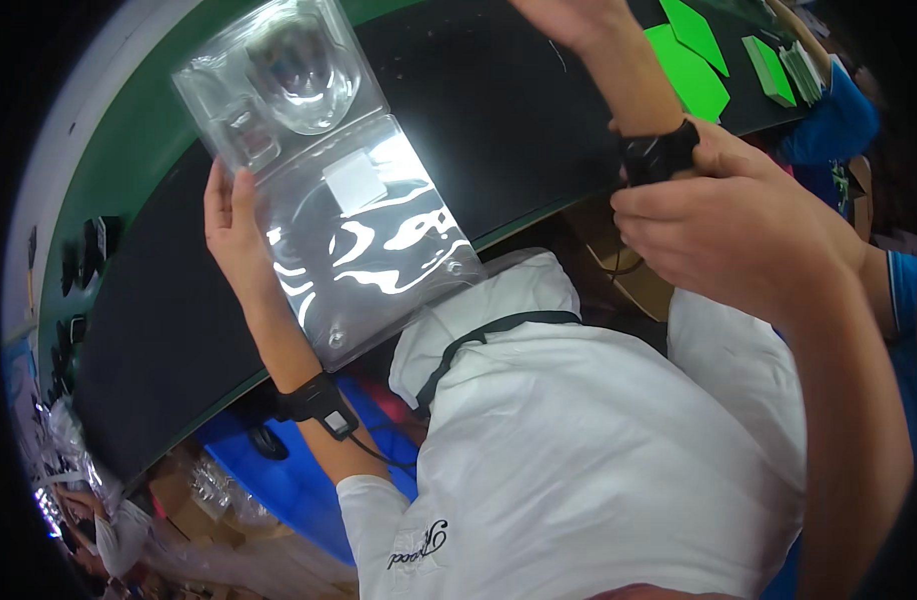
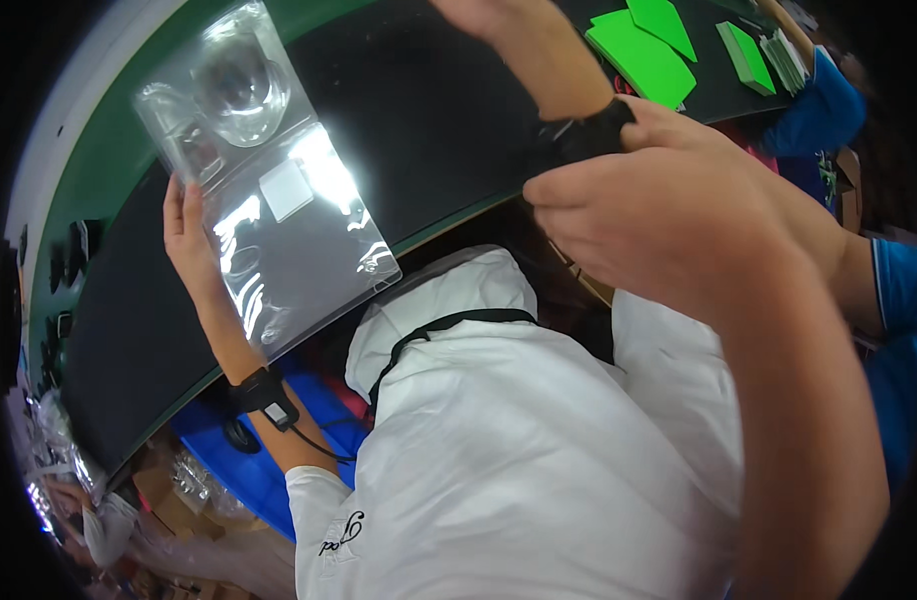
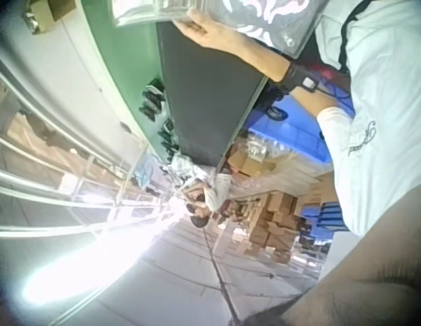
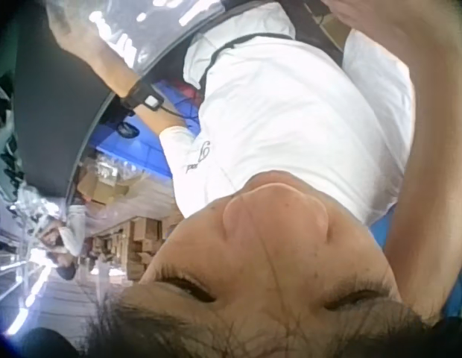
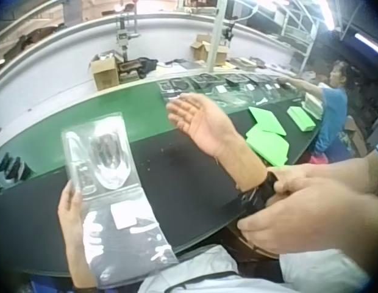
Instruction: Assembling and packaging computer mice and related components on a factory assembly line.
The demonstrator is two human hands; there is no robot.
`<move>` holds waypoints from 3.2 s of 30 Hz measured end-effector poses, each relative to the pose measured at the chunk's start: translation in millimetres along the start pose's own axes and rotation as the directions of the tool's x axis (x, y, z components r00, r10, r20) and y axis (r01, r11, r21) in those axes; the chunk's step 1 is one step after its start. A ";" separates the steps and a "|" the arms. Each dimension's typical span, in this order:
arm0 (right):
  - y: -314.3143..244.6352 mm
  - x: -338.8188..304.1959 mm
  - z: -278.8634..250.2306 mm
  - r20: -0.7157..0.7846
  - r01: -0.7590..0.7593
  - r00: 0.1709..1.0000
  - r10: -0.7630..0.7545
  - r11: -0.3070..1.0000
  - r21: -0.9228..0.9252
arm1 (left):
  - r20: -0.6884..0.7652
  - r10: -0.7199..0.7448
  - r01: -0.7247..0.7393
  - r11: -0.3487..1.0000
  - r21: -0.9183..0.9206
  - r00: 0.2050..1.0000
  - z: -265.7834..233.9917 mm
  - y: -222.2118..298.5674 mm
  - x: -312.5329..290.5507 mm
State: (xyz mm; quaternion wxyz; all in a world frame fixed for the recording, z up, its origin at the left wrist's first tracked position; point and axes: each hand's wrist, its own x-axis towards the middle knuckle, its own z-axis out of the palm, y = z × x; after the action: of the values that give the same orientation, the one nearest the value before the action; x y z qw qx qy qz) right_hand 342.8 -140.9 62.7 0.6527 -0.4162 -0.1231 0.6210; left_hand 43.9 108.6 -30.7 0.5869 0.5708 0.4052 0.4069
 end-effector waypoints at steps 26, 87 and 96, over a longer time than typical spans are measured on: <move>-29.9 -41.7 -30.8 -0.074 -0.048 0.996 0.056 0.993 0.109 | -0.015 0.075 -0.076 0.997 -0.005 0.997 6.3 2.3 -5.1; -15.6 -63.8 -29.5 -0.234 -0.336 0.940 0.248 0.790 -0.513 | 0.042 0.136 -0.133 0.988 -0.076 0.990 -6.0 3.9 -5.9; -9.6 146.6 -65.6 0.143 0.428 0.893 -0.427 0.706 -0.564 | 0.104 0.081 -0.016 0.857 -0.516 0.991 -10.7 14.7 4.1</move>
State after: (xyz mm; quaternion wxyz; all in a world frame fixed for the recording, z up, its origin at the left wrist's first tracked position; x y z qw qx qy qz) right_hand 423.2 -31.6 -23.6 0.6194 -0.5546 -0.4003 0.3854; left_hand 35.1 116.4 -16.2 0.7309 0.4275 0.2310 0.4792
